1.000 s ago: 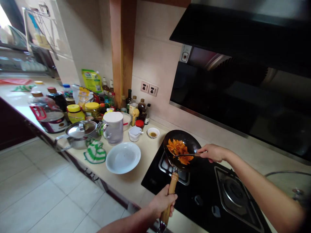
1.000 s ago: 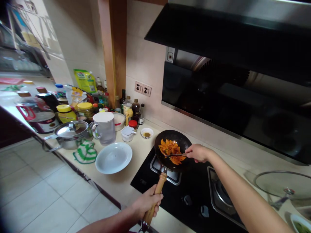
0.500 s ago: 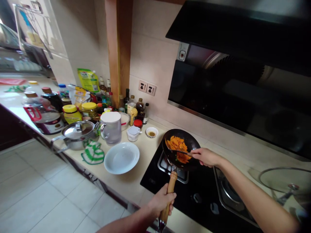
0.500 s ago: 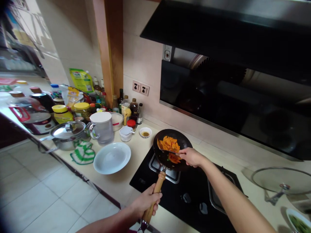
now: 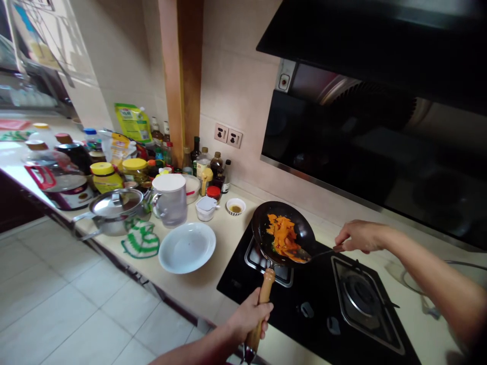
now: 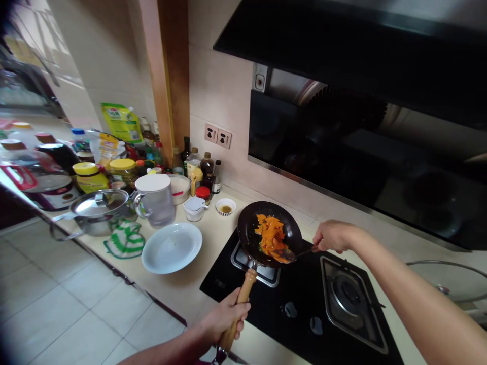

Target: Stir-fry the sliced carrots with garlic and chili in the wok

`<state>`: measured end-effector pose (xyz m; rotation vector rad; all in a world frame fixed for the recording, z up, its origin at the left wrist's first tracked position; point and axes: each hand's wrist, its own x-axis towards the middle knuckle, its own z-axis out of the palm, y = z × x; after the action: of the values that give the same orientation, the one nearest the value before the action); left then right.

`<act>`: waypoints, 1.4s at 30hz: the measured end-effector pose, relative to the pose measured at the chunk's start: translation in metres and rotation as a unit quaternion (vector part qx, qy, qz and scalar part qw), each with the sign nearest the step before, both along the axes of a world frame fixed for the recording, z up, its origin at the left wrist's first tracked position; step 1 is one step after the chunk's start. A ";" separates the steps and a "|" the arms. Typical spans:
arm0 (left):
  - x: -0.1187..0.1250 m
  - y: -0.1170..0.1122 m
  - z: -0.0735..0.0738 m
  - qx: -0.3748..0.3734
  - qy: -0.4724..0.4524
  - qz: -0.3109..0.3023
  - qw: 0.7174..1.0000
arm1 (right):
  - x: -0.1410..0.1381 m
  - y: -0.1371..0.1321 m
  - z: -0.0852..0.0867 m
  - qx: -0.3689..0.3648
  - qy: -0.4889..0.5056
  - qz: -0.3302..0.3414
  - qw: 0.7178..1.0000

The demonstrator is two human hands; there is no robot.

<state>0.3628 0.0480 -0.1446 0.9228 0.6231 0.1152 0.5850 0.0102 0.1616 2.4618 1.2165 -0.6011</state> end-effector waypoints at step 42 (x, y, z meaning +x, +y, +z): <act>0.001 -0.001 -0.002 -0.001 0.002 0.002 1.000 | -0.007 0.026 -0.037 -0.013 0.110 -0.037 0.993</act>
<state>0.3641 0.0469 -0.1467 0.9197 0.6292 0.1158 0.5781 0.0357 0.1242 2.4794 1.1921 -0.9234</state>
